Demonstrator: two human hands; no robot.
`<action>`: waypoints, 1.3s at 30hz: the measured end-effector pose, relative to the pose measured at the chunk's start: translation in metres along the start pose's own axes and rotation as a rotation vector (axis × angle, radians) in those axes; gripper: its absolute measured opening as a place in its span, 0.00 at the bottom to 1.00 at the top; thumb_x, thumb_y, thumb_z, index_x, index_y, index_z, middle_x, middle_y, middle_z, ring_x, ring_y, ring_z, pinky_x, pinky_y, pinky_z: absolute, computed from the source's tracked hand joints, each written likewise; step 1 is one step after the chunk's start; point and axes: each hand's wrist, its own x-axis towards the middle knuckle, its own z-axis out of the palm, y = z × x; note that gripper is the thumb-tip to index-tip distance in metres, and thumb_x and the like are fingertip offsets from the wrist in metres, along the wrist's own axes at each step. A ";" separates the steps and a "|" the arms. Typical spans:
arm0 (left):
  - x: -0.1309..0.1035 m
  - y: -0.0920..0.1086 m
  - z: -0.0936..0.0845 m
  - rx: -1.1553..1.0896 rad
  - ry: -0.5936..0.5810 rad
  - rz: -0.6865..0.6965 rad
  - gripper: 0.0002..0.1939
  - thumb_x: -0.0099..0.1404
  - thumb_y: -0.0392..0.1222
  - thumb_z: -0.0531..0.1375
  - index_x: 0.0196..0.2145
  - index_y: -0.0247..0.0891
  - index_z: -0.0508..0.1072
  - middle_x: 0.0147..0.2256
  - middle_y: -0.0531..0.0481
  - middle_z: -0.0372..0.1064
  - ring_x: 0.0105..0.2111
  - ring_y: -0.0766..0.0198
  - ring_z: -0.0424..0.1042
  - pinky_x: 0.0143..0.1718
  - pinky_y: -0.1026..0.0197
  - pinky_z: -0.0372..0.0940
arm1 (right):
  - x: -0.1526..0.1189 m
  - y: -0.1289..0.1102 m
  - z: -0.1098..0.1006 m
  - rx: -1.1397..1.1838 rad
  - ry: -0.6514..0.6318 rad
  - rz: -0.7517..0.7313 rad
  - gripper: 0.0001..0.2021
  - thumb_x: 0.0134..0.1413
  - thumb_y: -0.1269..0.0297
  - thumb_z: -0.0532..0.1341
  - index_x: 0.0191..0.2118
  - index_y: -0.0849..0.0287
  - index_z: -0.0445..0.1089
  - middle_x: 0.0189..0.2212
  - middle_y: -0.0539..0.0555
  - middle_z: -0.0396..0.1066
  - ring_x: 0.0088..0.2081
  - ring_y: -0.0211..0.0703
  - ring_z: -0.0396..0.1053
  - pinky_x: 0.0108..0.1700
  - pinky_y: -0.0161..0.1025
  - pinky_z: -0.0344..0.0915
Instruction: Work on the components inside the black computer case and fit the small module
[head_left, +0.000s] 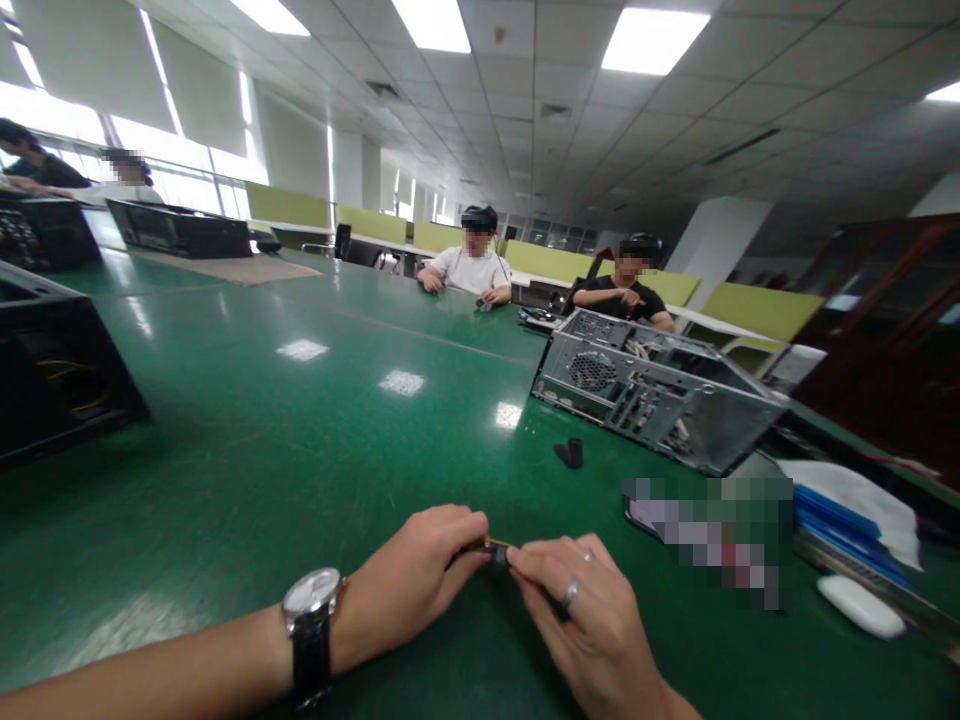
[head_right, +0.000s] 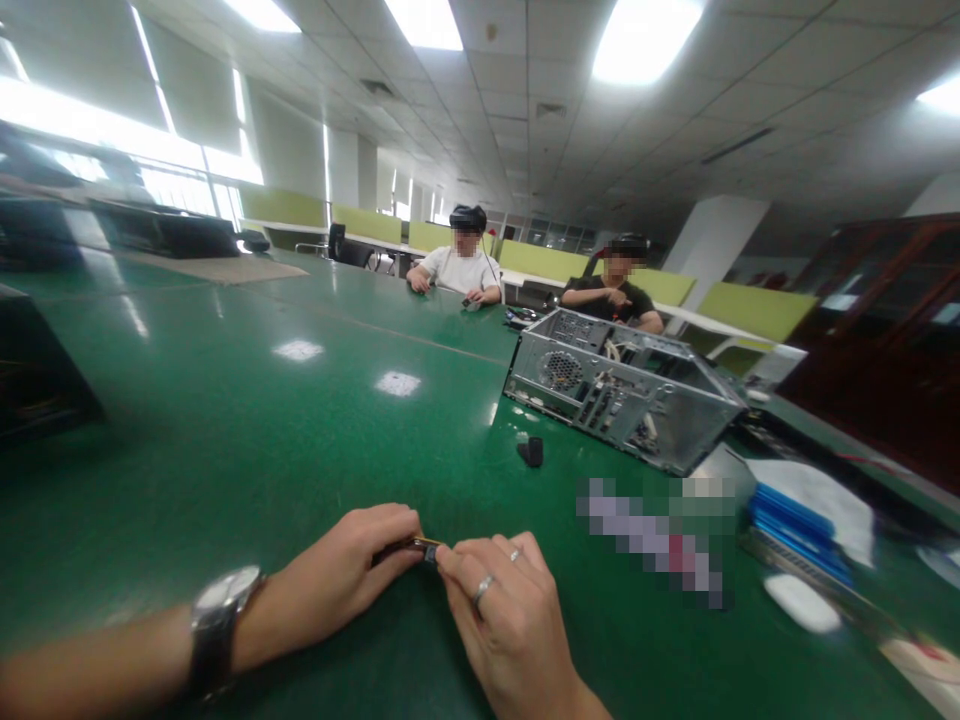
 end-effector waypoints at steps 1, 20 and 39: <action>0.000 0.000 0.000 0.012 -0.003 0.002 0.10 0.74 0.35 0.56 0.32 0.38 0.63 0.31 0.55 0.63 0.33 0.65 0.63 0.35 0.63 0.55 | 0.000 0.000 0.000 0.000 0.001 -0.002 0.09 0.63 0.76 0.61 0.46 0.59 0.70 0.35 0.52 0.77 0.32 0.40 0.71 0.35 0.41 0.55; 0.002 0.002 0.000 0.102 -0.044 -0.012 0.08 0.73 0.34 0.54 0.33 0.37 0.66 0.32 0.52 0.65 0.34 0.63 0.64 0.37 0.62 0.57 | 0.000 0.001 0.004 0.049 -0.020 0.055 0.08 0.63 0.76 0.61 0.45 0.56 0.71 0.35 0.50 0.77 0.34 0.41 0.73 0.37 0.41 0.58; 0.188 -0.025 -0.019 0.714 -0.118 0.004 0.14 0.71 0.43 0.61 0.51 0.33 0.71 0.49 0.42 0.71 0.46 0.55 0.73 0.47 0.48 0.72 | -0.009 0.097 -0.019 -0.223 0.085 0.438 0.09 0.64 0.68 0.58 0.42 0.56 0.75 0.38 0.54 0.79 0.40 0.49 0.77 0.39 0.44 0.71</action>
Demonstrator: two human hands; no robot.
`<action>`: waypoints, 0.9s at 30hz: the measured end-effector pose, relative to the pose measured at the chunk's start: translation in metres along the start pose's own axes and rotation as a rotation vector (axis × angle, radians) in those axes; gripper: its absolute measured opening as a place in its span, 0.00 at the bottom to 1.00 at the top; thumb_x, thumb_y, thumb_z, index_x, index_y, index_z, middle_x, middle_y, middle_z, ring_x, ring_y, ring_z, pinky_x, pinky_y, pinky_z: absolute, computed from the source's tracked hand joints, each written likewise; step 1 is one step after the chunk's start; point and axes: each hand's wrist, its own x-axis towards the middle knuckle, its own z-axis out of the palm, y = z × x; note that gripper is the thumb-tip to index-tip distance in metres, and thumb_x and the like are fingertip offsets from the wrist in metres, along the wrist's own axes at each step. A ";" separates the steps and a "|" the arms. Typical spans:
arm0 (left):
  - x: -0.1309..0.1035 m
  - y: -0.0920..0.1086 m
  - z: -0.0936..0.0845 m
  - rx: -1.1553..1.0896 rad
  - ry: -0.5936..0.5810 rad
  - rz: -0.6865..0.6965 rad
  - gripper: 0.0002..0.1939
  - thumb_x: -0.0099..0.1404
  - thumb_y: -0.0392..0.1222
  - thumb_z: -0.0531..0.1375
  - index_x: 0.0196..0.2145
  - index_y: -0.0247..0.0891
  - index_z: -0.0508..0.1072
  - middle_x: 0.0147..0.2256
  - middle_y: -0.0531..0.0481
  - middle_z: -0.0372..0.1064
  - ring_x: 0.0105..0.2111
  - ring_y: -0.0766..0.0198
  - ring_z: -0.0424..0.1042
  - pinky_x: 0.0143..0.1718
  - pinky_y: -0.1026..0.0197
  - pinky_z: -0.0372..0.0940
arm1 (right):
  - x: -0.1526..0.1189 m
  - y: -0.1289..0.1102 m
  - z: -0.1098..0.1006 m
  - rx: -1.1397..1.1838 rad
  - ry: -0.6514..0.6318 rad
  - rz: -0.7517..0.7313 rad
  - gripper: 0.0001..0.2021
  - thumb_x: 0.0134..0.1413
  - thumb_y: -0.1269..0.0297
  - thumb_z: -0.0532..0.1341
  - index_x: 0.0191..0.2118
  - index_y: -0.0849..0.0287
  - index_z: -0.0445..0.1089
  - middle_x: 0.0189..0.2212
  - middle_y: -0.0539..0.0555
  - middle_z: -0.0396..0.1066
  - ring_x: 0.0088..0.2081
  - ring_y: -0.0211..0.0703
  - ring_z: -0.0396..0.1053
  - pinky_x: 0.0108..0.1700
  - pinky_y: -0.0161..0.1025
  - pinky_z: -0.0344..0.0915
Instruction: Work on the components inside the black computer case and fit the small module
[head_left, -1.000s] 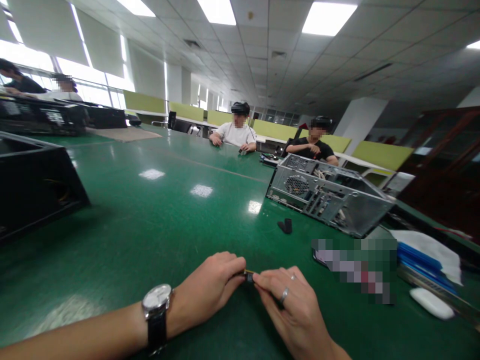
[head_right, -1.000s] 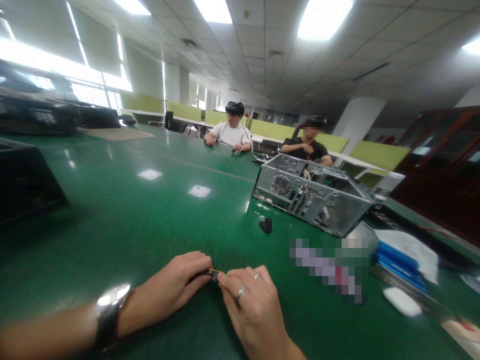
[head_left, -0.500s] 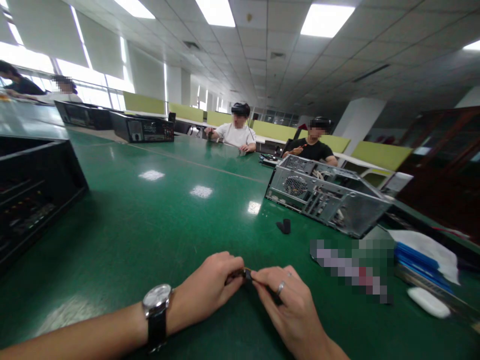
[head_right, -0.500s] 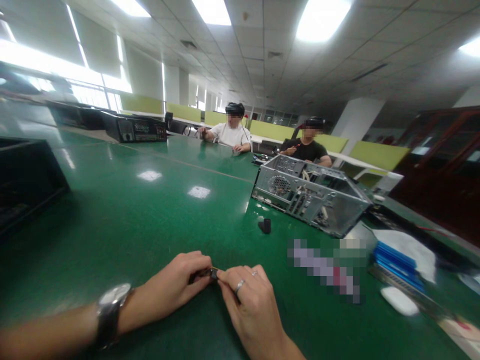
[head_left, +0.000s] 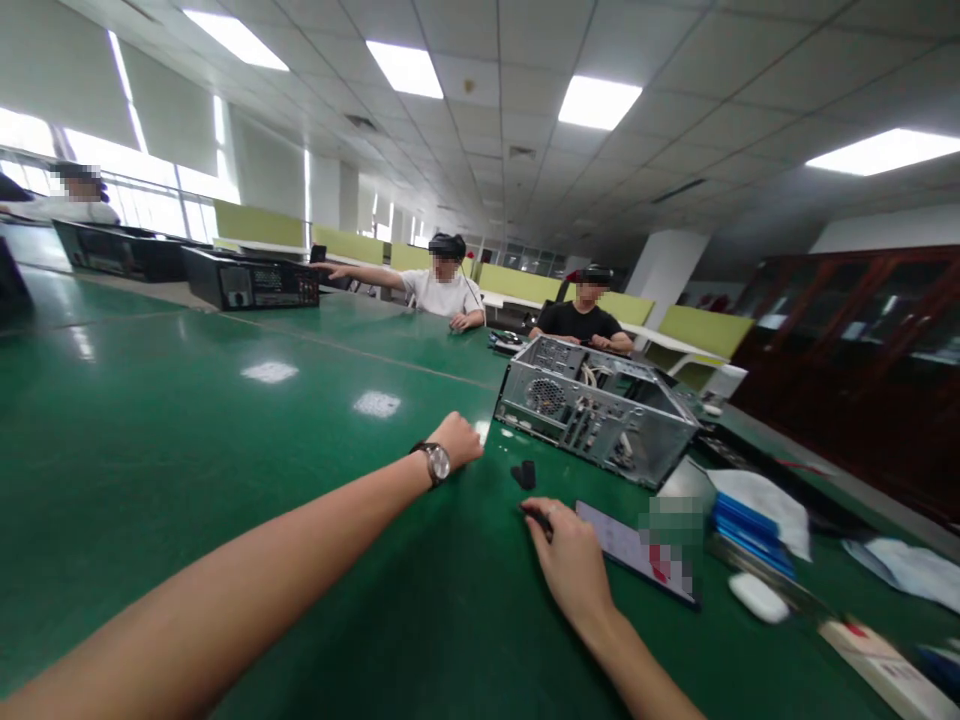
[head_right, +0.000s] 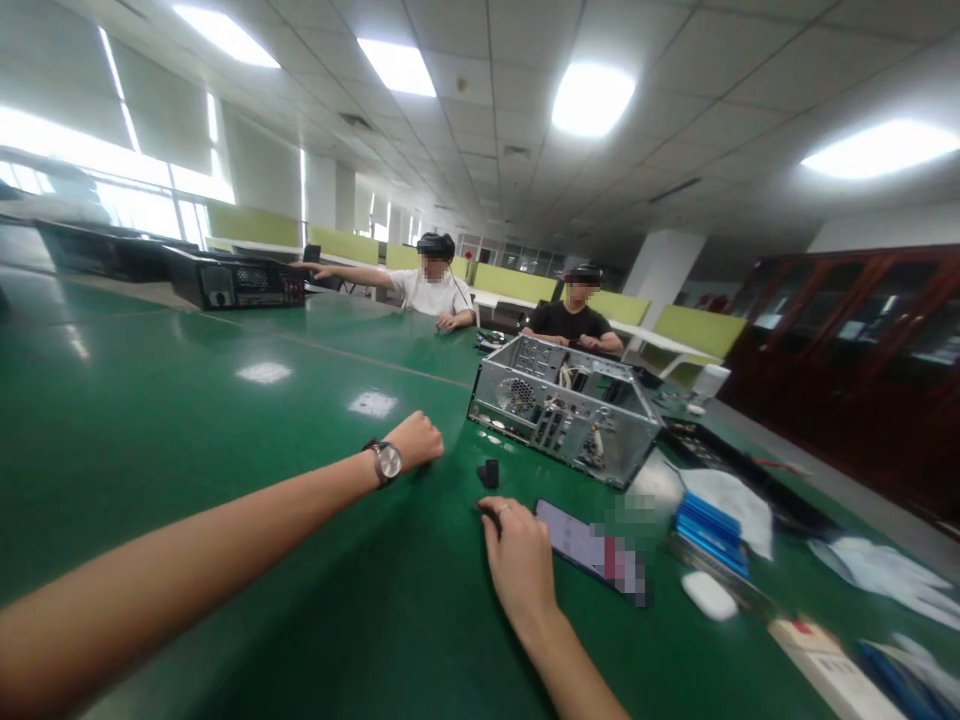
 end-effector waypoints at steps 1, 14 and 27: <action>-0.004 -0.006 0.005 0.035 -0.010 0.008 0.14 0.71 0.43 0.61 0.51 0.34 0.71 0.48 0.43 0.71 0.45 0.55 0.74 0.46 0.48 0.72 | -0.001 0.000 0.002 -0.009 -0.001 -0.009 0.10 0.65 0.69 0.56 0.45 0.56 0.75 0.41 0.55 0.78 0.42 0.49 0.77 0.42 0.45 0.71; -0.061 -0.031 0.004 0.007 0.094 -0.043 0.12 0.72 0.44 0.60 0.47 0.33 0.72 0.43 0.46 0.72 0.39 0.60 0.74 0.42 0.53 0.73 | -0.001 -0.006 0.010 -0.204 -0.060 -0.059 0.15 0.61 0.76 0.57 0.46 0.54 0.78 0.41 0.58 0.77 0.44 0.55 0.72 0.41 0.49 0.66; -0.181 0.054 -0.040 -0.784 0.223 -0.092 0.09 0.73 0.40 0.56 0.40 0.39 0.77 0.34 0.51 0.74 0.32 0.65 0.69 0.34 0.64 0.63 | -0.002 -0.016 0.006 -0.094 -0.044 -0.233 0.11 0.63 0.74 0.57 0.47 0.55 0.71 0.43 0.54 0.76 0.45 0.51 0.72 0.45 0.49 0.67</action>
